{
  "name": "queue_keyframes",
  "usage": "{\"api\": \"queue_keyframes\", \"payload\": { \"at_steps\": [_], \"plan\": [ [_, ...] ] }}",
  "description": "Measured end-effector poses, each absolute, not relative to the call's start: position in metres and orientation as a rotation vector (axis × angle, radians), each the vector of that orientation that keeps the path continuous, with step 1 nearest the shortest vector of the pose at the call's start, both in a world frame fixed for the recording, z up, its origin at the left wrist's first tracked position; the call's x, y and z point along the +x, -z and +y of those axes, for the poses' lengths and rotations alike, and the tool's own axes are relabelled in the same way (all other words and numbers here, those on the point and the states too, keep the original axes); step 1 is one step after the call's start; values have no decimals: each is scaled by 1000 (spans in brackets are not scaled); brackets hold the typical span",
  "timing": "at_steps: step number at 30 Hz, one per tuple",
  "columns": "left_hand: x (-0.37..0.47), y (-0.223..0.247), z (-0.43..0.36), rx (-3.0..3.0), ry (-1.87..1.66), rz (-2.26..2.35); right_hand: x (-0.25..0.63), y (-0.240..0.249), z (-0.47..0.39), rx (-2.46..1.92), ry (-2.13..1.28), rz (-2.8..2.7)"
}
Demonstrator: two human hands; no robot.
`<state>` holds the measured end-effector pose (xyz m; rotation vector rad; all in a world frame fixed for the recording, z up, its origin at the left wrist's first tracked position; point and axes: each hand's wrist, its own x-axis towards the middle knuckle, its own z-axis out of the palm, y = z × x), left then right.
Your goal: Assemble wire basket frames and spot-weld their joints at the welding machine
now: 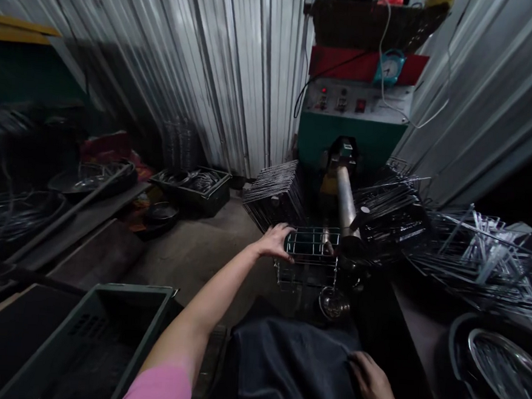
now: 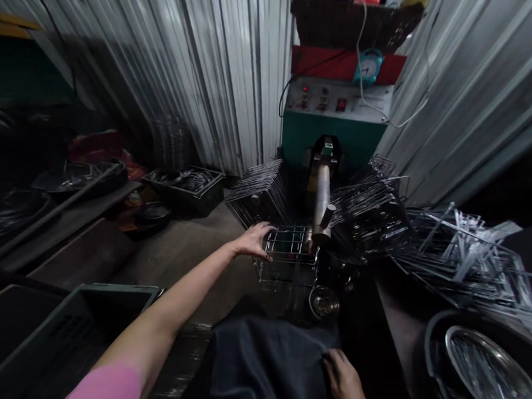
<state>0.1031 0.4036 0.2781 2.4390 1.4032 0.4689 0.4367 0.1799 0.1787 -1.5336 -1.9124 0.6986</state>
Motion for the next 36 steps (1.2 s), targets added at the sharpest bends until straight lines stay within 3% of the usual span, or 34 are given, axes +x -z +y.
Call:
{"api": "queue_keyframes", "payload": {
  "at_steps": [7,11,20,36],
  "plan": [
    [116,-282,329,2491,-611,1650,382,-292,209,-1562,-499,-2235],
    [125,-283,291,2531,-618,1707,350,-326,225,-1789,-388,-2458],
    [154,-288,258,2704,-531,1502,315,-314,229,-2002,-224,-2370],
    [170,-304,270,2709,-567,1474,348,-328,228,-1604,-252,-2800]
  ]
}}
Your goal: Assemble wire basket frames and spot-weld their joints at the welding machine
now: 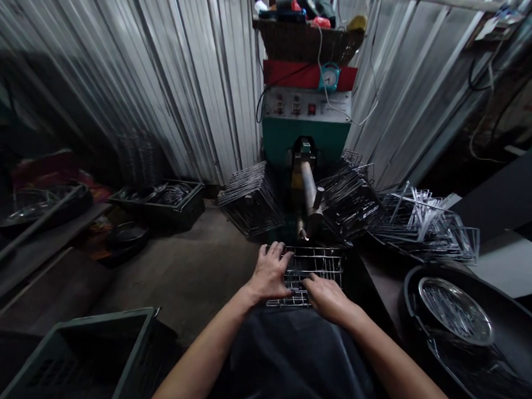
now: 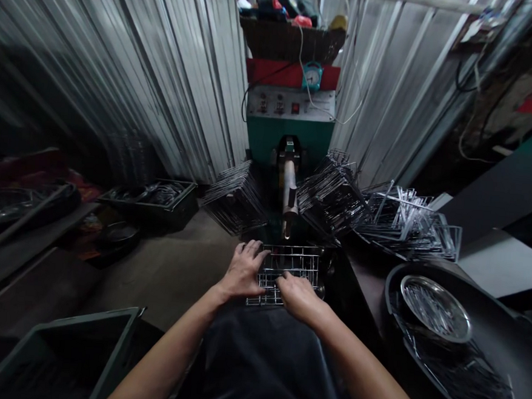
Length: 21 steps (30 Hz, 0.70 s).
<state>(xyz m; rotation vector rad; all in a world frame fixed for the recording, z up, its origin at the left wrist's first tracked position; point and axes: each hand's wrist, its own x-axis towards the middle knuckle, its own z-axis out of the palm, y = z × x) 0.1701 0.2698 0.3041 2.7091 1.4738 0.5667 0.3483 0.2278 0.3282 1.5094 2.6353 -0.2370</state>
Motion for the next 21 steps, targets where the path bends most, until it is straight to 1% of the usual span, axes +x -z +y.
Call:
{"api": "queue_keyframes", "payload": {
  "at_steps": [11,21],
  "plan": [
    [171,-301,295,2651,-518,1431,348,-322,248,1524,53,2576],
    [176,-304,316,2679,-490,1367,356,-324,261,1547,44,2588]
  ]
}}
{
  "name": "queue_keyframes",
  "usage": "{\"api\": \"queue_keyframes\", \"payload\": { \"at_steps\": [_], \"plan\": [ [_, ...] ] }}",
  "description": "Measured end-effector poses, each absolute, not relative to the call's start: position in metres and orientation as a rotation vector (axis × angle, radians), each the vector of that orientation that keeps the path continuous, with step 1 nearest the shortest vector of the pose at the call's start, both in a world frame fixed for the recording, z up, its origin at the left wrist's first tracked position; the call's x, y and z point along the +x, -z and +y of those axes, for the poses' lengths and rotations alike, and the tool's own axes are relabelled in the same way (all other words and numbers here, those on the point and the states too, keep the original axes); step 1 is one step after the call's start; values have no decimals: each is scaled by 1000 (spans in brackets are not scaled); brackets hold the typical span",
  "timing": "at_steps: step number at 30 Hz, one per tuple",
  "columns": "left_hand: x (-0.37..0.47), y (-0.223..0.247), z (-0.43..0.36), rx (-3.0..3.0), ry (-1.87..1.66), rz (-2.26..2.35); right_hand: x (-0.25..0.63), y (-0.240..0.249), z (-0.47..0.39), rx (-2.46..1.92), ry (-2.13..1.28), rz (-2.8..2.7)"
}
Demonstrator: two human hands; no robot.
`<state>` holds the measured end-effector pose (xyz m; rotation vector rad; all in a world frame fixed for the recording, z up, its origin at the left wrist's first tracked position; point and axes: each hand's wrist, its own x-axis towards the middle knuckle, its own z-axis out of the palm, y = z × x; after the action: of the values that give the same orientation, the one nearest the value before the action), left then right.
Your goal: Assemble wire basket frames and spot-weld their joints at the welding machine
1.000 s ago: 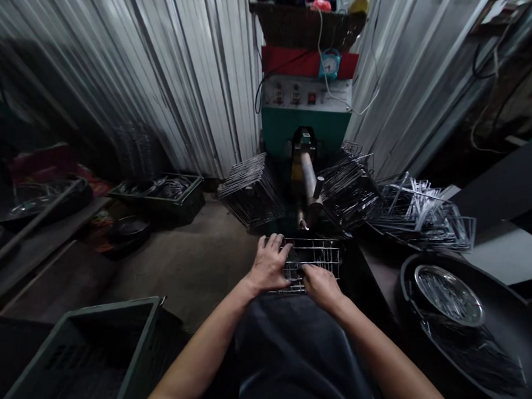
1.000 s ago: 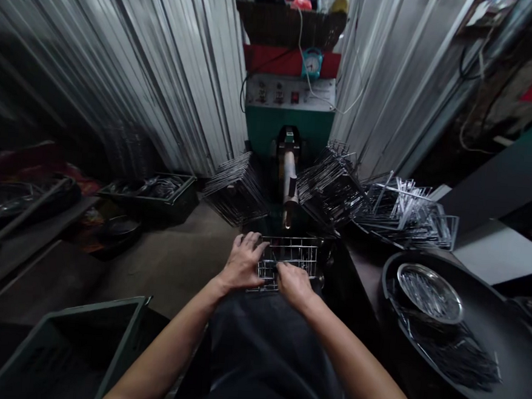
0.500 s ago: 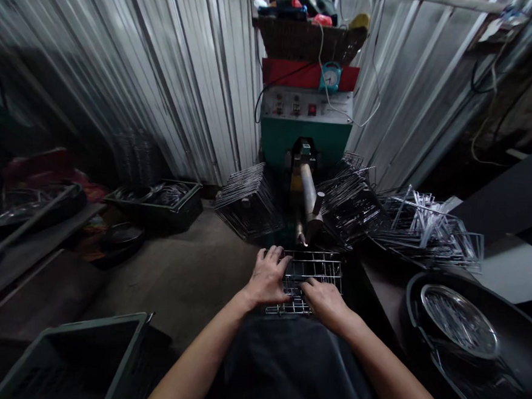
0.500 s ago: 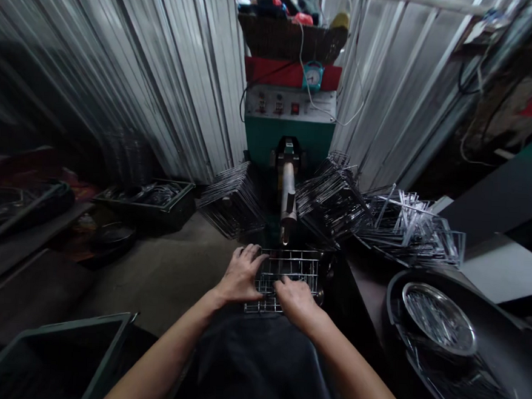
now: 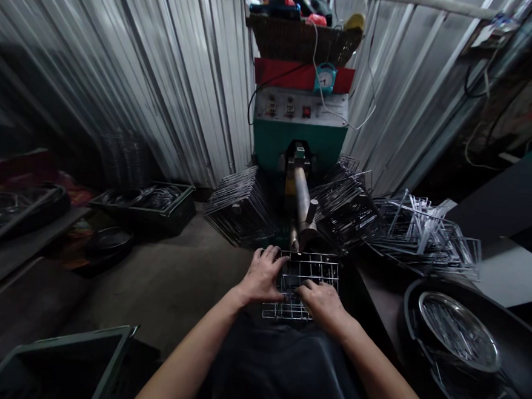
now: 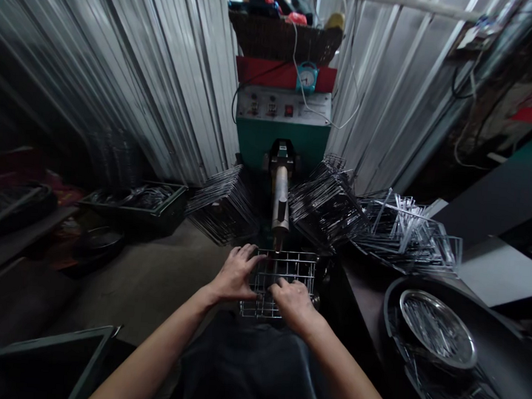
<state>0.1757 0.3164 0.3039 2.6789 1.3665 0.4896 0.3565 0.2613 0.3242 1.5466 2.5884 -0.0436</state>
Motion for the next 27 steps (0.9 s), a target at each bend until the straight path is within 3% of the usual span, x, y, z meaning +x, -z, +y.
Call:
{"api": "queue_keyframes", "payload": {
  "at_steps": [27],
  "plan": [
    [184,-313,362,2597,-387,1527,372,-288,298,1938,-489,2912]
  ]
}}
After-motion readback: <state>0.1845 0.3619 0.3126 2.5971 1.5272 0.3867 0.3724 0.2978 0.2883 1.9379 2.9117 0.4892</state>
